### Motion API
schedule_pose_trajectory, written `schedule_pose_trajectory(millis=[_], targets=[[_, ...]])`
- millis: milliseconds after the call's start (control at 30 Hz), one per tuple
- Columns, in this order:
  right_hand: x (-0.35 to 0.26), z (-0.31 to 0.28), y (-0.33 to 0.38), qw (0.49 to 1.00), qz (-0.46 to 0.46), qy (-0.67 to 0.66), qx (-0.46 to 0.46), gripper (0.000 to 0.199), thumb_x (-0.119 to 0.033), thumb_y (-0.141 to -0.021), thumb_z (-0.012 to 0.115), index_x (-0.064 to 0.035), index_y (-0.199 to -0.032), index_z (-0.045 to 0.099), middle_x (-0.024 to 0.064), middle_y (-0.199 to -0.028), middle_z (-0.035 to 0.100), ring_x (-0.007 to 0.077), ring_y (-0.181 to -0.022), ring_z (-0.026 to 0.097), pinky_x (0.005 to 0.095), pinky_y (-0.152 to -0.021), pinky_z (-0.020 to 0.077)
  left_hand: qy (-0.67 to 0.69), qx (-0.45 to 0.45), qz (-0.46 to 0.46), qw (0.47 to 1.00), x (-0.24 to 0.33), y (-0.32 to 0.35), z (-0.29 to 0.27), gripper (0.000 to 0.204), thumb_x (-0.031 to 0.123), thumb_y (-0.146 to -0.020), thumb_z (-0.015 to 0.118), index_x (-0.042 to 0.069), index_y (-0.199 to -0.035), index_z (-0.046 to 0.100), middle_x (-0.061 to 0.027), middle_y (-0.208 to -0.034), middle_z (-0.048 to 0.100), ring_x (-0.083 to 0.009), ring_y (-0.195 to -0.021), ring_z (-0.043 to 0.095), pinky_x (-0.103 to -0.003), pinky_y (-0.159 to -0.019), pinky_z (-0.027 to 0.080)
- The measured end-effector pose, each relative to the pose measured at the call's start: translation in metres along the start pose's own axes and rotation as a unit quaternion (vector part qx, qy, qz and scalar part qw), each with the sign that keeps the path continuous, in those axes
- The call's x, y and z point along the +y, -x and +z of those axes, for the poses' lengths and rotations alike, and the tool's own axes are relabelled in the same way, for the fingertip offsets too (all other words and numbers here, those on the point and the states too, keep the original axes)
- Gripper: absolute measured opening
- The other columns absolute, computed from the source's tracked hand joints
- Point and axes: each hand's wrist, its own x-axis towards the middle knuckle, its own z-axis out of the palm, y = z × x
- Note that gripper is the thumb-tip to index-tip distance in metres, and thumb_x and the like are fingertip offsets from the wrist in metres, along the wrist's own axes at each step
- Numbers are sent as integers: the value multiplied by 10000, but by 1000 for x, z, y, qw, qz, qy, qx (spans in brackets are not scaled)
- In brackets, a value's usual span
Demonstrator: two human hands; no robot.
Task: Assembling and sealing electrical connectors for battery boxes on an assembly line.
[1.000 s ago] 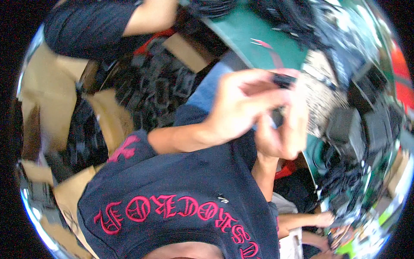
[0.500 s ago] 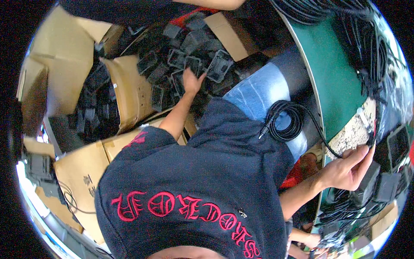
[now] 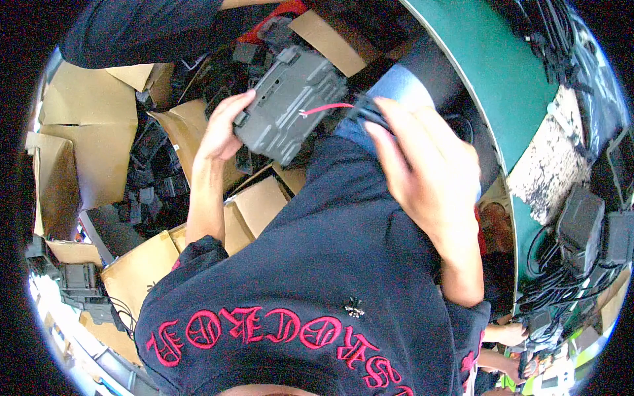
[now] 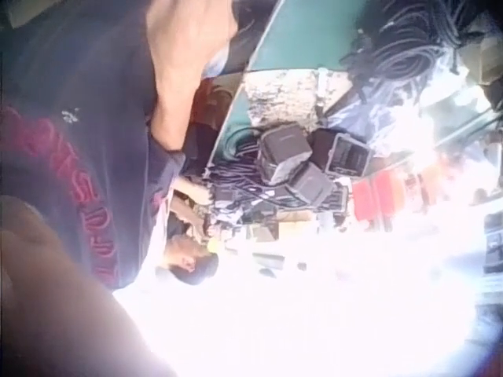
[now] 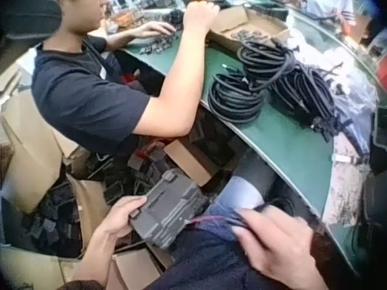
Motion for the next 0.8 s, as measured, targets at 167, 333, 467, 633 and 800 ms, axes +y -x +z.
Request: schedule_pose_trajectory(millis=[167,333,467,633,800], targets=[[-8,16,-10,1000,-20,-4,13,214,-139,-815,730,-46,-991,652,87,-746,565,264,-599,599,352,-535,498,45,-26,8,999,21,30,35,290,271,-964,584,16,-1063,682,-91,-957,709,-157,-836,678,-308,-771,548],[-10,7,-7,999,-13,-3,-29,204,-75,-817,729,-12,-1003,674,108,-762,609,246,-613,602,323,-558,476,21,-64,50,996,20,33,45,294,262,-968,577,6,-1073,678,-101,-986,710,-165,-848,682,-308,-774,550],[-7,10,-5,999,-13,9,-32,199,-96,-820,721,-10,-992,671,115,-779,620,280,-650,618,344,-596,495,28,-52,41,997,16,36,56,262,248,-961,590,12,-1020,688,-72,-911,709,-142,-802,665,-273,-756,515],[-8,13,-4,999,-15,36,-34,186,-114,-819,717,-7,-961,665,124,-791,630,304,-695,631,359,-622,502,24,-17,37,999,12,39,59,261,257,-955,602,17,-1013,688,-56,-894,703,-127,-789,659,-270,-739,512],[-13,13,-7,999,-33,34,1,186,-119,-814,721,-7,-951,666,126,-783,629,311,-700,632,365,-626,504,38,-55,23,998,11,42,57,273,256,-958,595,7,-1020,687,-71,-916,711,-129,-802,668,-274,-743,528]])
